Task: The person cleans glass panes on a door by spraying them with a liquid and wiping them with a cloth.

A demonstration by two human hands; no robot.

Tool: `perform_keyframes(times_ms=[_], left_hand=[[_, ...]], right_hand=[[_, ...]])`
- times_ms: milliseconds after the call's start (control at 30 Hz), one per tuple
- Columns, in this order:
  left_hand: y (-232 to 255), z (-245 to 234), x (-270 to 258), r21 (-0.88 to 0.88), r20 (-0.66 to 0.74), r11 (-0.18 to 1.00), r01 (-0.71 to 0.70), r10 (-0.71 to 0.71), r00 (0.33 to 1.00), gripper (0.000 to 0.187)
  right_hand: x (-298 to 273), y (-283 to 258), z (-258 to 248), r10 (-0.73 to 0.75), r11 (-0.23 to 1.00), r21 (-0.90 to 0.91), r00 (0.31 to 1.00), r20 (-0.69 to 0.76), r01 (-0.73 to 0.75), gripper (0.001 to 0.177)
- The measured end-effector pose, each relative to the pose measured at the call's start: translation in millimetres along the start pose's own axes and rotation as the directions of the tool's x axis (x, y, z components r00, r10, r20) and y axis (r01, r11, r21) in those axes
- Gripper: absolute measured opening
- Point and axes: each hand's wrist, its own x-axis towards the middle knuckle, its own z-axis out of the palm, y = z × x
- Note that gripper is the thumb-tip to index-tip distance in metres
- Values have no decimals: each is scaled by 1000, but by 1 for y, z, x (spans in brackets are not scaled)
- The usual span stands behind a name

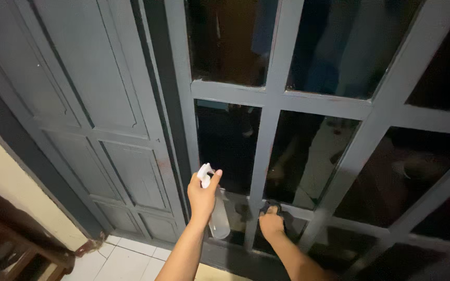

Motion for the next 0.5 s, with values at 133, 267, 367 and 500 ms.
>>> perform_keyframes(times_ms=[133,267,367,500], left_hand=[[-4,-1,12,106,-6,987,-122,124,992,32],[-8,-1,20,140,-31,968,-208,214,976,34],[-14,-4,21,119,-22,964,-239,243,970,35],[-28,-8,14,163,1,971,-173,175,985,35]], right_hand=[[3,-4,-1,39,999,-14,996,82,-38,37],[3,-6,-2,52,999,-18,993,104,-50,40],[2,-5,-1,40,999,25,995,91,-43,37],[2,-9,-4,73,997,-7,992,98,-73,38]])
